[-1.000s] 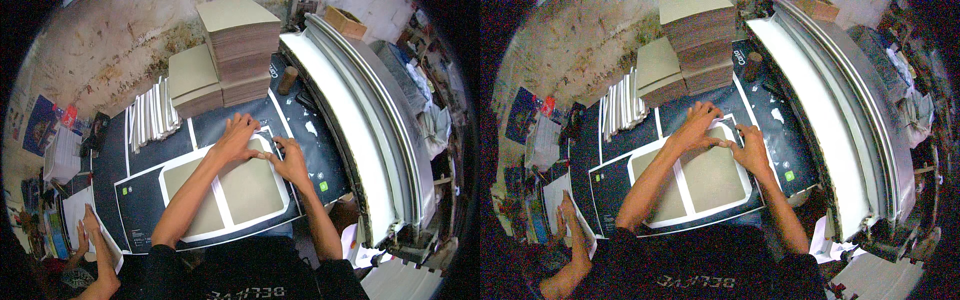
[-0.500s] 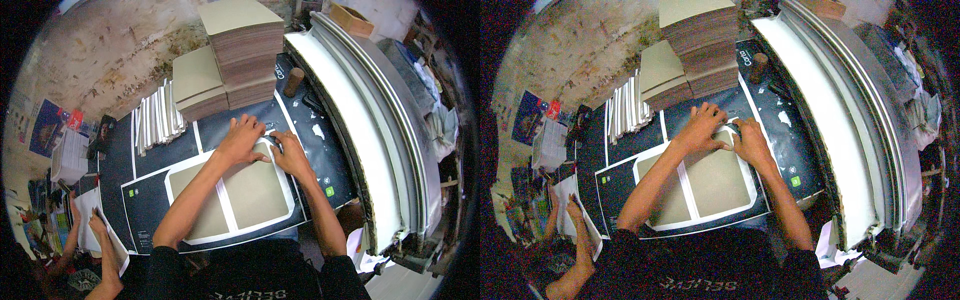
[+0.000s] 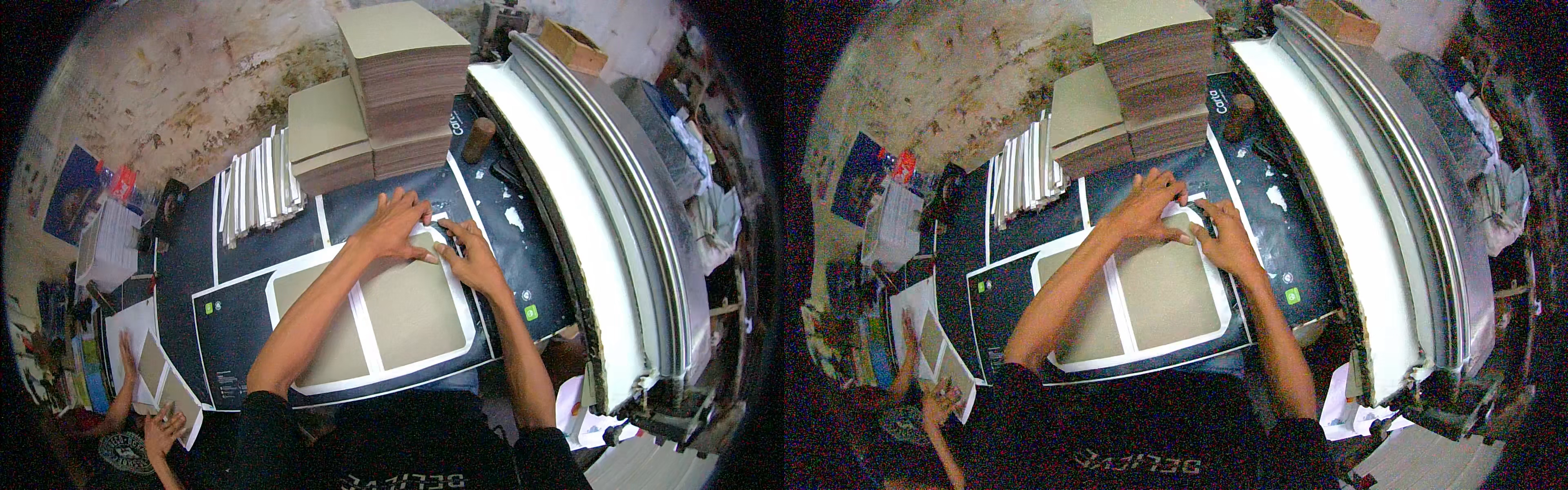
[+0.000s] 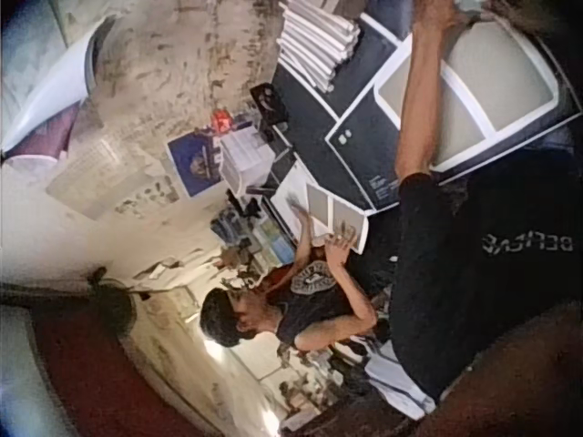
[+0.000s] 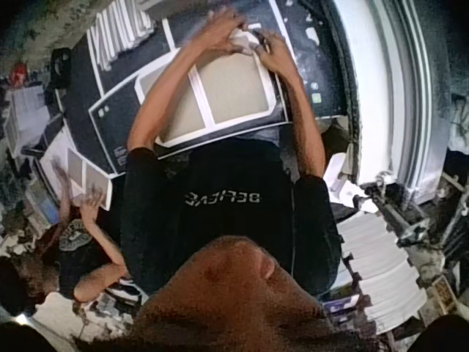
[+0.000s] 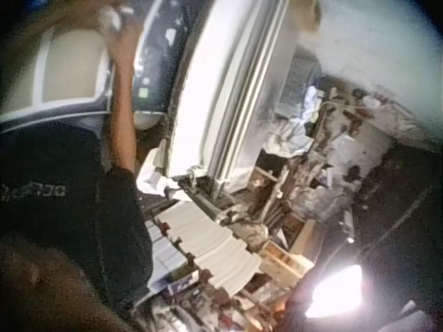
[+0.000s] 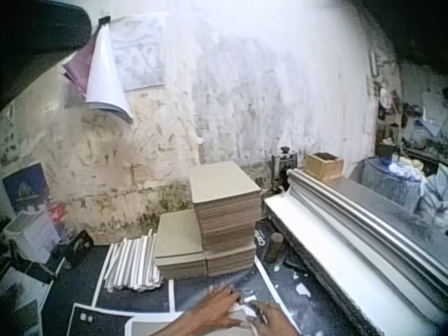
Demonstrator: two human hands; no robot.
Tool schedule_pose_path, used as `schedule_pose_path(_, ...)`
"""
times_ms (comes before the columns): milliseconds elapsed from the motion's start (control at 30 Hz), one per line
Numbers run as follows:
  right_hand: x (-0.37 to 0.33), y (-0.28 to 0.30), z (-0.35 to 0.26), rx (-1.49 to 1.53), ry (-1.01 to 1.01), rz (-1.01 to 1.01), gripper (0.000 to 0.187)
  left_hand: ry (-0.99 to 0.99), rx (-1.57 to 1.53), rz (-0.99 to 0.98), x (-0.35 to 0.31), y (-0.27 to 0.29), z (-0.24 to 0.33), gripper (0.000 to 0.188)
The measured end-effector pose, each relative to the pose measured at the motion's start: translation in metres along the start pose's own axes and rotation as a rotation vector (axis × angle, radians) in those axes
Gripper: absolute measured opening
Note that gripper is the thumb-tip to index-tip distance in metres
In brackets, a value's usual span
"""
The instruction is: The person aligns cardboard sheets onto an adhesive-backed paper on a table, presses them down by hand, and feeds the assembly into a rolling machine to secure the layers. They repeat the process with additional components.
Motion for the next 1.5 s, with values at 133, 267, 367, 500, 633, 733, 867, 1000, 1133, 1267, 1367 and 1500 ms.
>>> schedule_pose_path(133,0.002,0.002,-0.007,-0.051,0.010,0.005,0.043,-0.003,-0.008,0.013,0.001,-0.001,0.003,0.073)
schedule_pose_path(267,0.011,-0.002,-0.015,-0.103,0.025,0.003,0.032,0.009,-0.006,0.025,-0.001,-0.001,0.000,0.071)
schedule_pose_path(367,0.016,-0.004,-0.014,-0.103,0.076,0.020,0.024,-0.003,-0.031,0.056,-0.005,0.002,0.001,0.068)
schedule_pose_path(500,0.020,-0.006,-0.014,-0.107,0.086,0.001,0.020,0.030,-0.080,0.114,-0.012,0.006,0.005,0.057)
schedule_pose_path(633,0.023,-0.007,-0.014,-0.099,0.103,0.010,0.017,0.111,-0.236,0.070,-0.013,0.004,-0.004,0.043)
schedule_pose_path(733,0.023,-0.006,-0.012,-0.062,0.058,0.017,0.015,0.081,-0.253,0.126,-0.014,0.004,-0.001,0.039)
schedule_pose_path(867,0.022,-0.005,-0.008,-0.047,0.073,0.041,0.017,-0.008,-0.233,0.207,-0.009,0.015,0.013,0.038)
schedule_pose_path(1000,0.021,-0.006,-0.011,-0.066,0.080,0.048,0.018,-0.059,-0.213,0.236,-0.007,0.019,0.015,0.037)
schedule_pose_path(1133,0.019,-0.005,-0.011,-0.064,0.095,0.079,0.019,-0.057,-0.210,0.261,-0.010,0.018,0.014,0.040)
schedule_pose_path(1267,0.020,-0.006,-0.007,-0.053,0.118,0.101,0.019,-0.031,-0.237,0.286,-0.011,0.016,0.016,0.042)
schedule_pose_path(1367,0.022,-0.010,-0.005,-0.072,0.077,0.103,0.019,-0.037,-0.227,0.317,-0.015,0.016,0.016,0.042)
schedule_pose_path(1500,0.028,-0.010,-0.005,-0.098,0.049,0.114,0.019,-0.052,-0.188,0.376,-0.018,0.014,0.013,0.040)
Point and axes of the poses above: each hand's wrist, its own x-axis towards the middle knuckle, its own y-axis out of the back of the hand, z = x × y, the point moved 7 cm from there along x, towards the middle knuckle, and after that the axes turned 15 degrees about z, right-handed, at the moved point
